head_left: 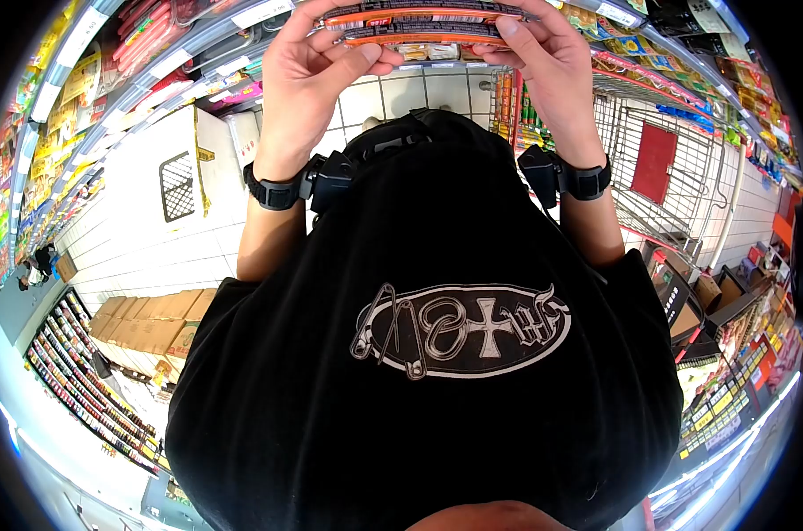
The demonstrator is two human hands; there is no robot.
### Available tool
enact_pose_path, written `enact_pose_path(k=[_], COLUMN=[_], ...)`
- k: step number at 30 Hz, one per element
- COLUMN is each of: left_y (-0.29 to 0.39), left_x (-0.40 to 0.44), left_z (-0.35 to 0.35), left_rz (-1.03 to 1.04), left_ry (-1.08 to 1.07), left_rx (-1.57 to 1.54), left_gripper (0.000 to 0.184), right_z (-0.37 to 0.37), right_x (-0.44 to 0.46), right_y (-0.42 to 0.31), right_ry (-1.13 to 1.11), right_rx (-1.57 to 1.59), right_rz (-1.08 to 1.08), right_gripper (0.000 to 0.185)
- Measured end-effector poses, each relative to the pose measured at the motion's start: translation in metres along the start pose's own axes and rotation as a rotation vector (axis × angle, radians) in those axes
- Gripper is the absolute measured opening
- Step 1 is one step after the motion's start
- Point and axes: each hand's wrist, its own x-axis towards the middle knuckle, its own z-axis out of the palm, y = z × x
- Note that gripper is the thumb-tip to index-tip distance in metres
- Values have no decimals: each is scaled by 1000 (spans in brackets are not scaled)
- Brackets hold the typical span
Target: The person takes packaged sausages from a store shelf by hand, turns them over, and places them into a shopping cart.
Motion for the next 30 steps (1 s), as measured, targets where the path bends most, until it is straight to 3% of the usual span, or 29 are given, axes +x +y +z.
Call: enact_pose_path(k=[24, 30], left_y=[15, 6], left_x=[6, 7], left_z=[9, 4], left_rz=[-89, -20], left_ry=[97, 88], left_rx=[112, 127], left_gripper=[47, 46], right_z=[0, -5], right_x=[4, 6], right_y=[1, 8], right_ry=[-32, -63], right_rx=[40, 50], right_rz=[30, -2], right_gripper=[34, 35])
